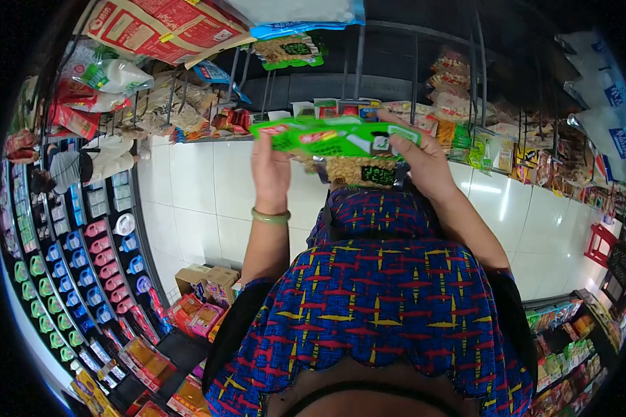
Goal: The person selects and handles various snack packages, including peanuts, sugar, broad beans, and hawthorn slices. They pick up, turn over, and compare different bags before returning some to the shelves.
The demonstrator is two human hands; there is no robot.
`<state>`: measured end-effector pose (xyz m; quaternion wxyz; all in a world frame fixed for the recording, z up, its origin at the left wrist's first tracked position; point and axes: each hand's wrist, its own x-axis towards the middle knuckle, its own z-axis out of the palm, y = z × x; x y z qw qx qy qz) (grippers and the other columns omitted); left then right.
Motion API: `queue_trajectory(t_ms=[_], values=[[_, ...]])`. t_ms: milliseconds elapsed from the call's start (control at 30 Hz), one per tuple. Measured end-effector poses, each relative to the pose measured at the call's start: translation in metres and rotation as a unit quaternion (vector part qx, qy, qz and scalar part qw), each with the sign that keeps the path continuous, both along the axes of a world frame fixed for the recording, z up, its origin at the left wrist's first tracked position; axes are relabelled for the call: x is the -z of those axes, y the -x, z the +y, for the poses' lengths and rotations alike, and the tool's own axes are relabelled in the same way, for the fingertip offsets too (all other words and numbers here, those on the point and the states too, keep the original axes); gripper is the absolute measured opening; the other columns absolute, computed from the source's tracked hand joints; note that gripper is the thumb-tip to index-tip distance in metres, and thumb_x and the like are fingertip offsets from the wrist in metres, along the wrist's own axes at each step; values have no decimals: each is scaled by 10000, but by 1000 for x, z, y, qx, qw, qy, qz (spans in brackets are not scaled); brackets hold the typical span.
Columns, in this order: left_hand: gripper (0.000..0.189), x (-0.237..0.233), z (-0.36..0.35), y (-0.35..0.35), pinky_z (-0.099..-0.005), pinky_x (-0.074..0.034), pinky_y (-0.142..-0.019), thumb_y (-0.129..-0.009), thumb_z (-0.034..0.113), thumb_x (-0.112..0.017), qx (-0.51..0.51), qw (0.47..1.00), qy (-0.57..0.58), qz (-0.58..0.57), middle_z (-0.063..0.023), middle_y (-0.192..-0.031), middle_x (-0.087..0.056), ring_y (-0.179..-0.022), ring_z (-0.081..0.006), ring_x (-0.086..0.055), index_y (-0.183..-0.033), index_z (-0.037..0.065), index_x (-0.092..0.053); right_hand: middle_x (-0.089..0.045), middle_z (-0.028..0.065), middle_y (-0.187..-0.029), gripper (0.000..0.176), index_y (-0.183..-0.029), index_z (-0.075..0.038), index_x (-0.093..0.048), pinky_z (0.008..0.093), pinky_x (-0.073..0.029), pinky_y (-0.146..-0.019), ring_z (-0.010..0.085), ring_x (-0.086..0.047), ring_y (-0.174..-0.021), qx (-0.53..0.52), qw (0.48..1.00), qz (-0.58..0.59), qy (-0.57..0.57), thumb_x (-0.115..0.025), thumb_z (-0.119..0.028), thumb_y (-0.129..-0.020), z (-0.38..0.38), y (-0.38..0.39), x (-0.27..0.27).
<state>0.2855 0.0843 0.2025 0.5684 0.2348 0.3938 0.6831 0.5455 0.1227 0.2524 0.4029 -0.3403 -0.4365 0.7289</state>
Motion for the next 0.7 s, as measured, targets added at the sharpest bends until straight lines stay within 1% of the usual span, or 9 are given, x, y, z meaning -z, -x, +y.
queue_trajectory(t_ms=[33, 133, 200, 233, 333, 433, 633, 667, 700], values=[[293, -4, 4, 12, -339, -407, -904, -934, 243, -433, -57, 998, 5, -29, -99, -1121, -554, -1037, -190, -527, -1128, 30, -485, -543, 37, -1179, 319, -1208, -8, -509, 241, -339, -946, 92, -482, -1044, 21, 999, 13, 26, -465, -119, -911, 1, -1, 2], [282, 1, 22, 68, -325, -418, -875, -929, 233, -450, -116, 993, -3, 5, -91, -1095, -562, -1001, -175, -537, -1116, 28, -494, -542, 43, -1185, 320, -1208, -7, -508, 243, -337, -947, 94, -480, -1049, 10, 1000, -1, 26, -468, -105, -906, 3, -14, 9], [281, 3, 35, 97, -307, -428, -835, -915, 240, -487, -144, 979, 22, 141, -75, -1043, -576, -936, -150, -549, -1092, 23, -512, -549, 49, -1176, 316, -1200, -9, -517, 244, -346, -938, 97, -487, -1047, 9, 1000, -24, 11, -477, -106, -902, 0, -18, 13], [281, 4, 41, 102, -307, -428, -835, -915, 240, -487, -146, 979, 21, 141, -75, -1043, -576, -936, -150, -549, -1092, 23, -512, -549, 49, -1176, 316, -1200, -9, -517, 244, -346, -938, 97, -487, -1047, 8, 1000, -24, 10, -477, -106, -902, -3, -18, 15], [230, -3, 53, 104, -273, -440, -771, -891, 226, -539, -193, 959, 52, 201, -45, -937, -604, -838, -111, -558, -989, 21, -575, -556, 50, -1165, 321, -1201, -11, -518, 243, -355, -930, 101, -497, -1036, 31, 998, -28, 39, -489, -115, -899, -12, -18, 18], [226, 4, 58, 109, -257, -439, -745, -893, 226, -537, -188, 954, 35, 232, -38, -926, -603, -821, -99, -551, -983, 23, -578, -563, 56, -1154, 323, -1199, -9, -518, 244, -368, -916, 106, -507, -1021, 52, 998, -38, 28, -497, -122, -897, -16, -17, 17], [248, 6, 88, 90, -235, -432, -722, -895, 236, -532, -216, 949, 22, 229, -32, -883, -609, -771, -89, -541, -989, 11, -576, -562, 73, -1162, 314, -1175, 4, -531, 264, -364, -919, 130, -517, -1030, 78, 994, -12, 72, -507, -110, -883, -21, -23, 19], [302, 7, 95, 91, -253, -416, -770, -888, 242, -541, -206, 943, 67, 253, -64, -979, -585, -853, -119, -526, -1061, -5, -533, -570, 66, -1138, 309, -1182, -4, -529, 256, -376, -909, 116, -518, -1013, 66, 996, -24, 55, -495, -108, -893, -22, -22, 21], [302, 19, 105, 96, -253, -416, -770, -888, 242, -541, -206, 943, 67, 253, -64, -979, -585, -853, -119, -526, -1061, -5, -533, -578, 59, -1115, 305, -1189, -12, -527, 248, -387, -899, 102, -518, -996, 53, 997, -36, 37, -482, -107, -902, -23, -21, 21]])
